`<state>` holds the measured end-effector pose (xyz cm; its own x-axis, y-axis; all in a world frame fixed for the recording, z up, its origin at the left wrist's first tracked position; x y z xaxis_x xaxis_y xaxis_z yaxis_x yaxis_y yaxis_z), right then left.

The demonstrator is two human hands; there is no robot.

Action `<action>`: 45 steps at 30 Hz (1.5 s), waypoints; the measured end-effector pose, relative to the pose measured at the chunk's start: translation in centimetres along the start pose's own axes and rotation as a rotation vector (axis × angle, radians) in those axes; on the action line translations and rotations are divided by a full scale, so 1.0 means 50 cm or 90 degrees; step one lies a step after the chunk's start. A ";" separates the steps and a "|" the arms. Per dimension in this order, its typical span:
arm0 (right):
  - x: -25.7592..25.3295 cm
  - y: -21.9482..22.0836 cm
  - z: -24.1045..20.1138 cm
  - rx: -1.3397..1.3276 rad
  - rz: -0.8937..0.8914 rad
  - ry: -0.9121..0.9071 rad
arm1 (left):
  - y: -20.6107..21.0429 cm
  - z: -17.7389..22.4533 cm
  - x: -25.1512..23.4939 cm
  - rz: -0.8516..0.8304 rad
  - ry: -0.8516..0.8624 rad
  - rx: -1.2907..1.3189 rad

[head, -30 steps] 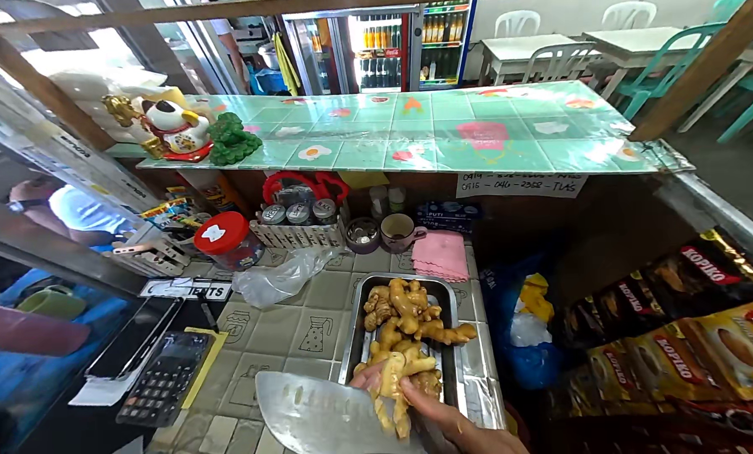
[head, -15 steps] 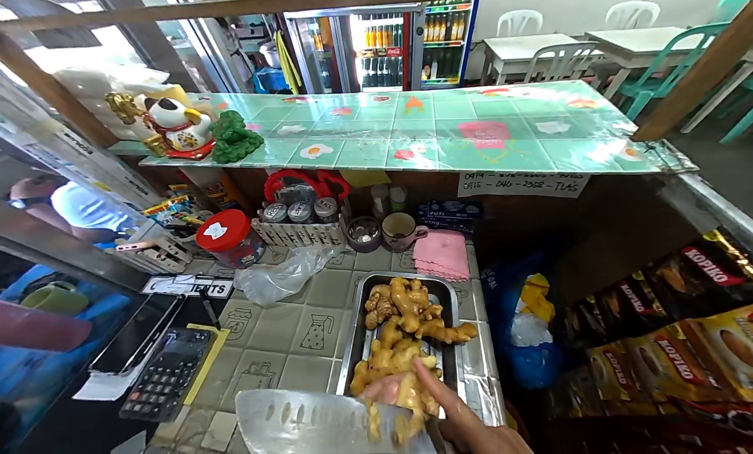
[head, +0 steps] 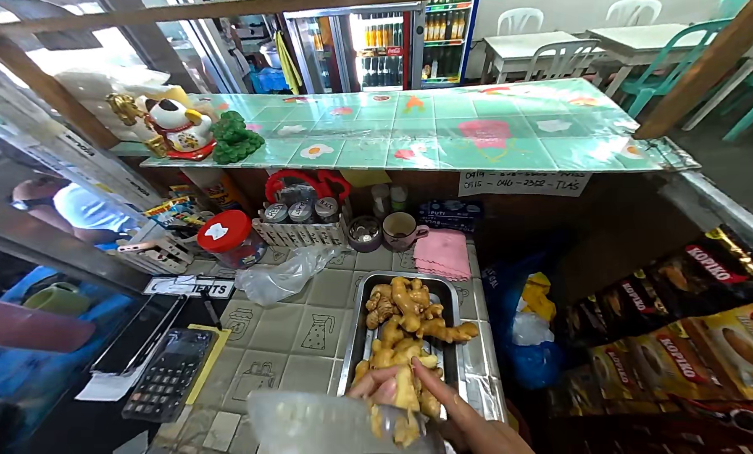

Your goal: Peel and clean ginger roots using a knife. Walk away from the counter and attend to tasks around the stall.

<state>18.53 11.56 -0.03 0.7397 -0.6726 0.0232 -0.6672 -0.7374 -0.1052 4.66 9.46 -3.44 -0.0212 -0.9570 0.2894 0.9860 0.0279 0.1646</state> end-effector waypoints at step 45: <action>0.006 -0.006 -0.017 0.028 0.033 -0.058 | 0.009 0.032 0.020 0.008 0.058 0.140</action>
<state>18.86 11.54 0.86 0.7110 -0.6993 -0.0740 -0.7013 -0.6974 -0.1480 4.81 9.00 -1.56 0.0164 -0.9780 0.2081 0.9261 0.0933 0.3655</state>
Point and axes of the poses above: each hand's wrist, its own x-axis away from the middle knuckle, its own y-axis out of the palm, z = x × y, the point moved 10 cm from there along -x, towards the middle knuckle, and after that the axes turned 13 degrees about -x, right-handed, at the moved point
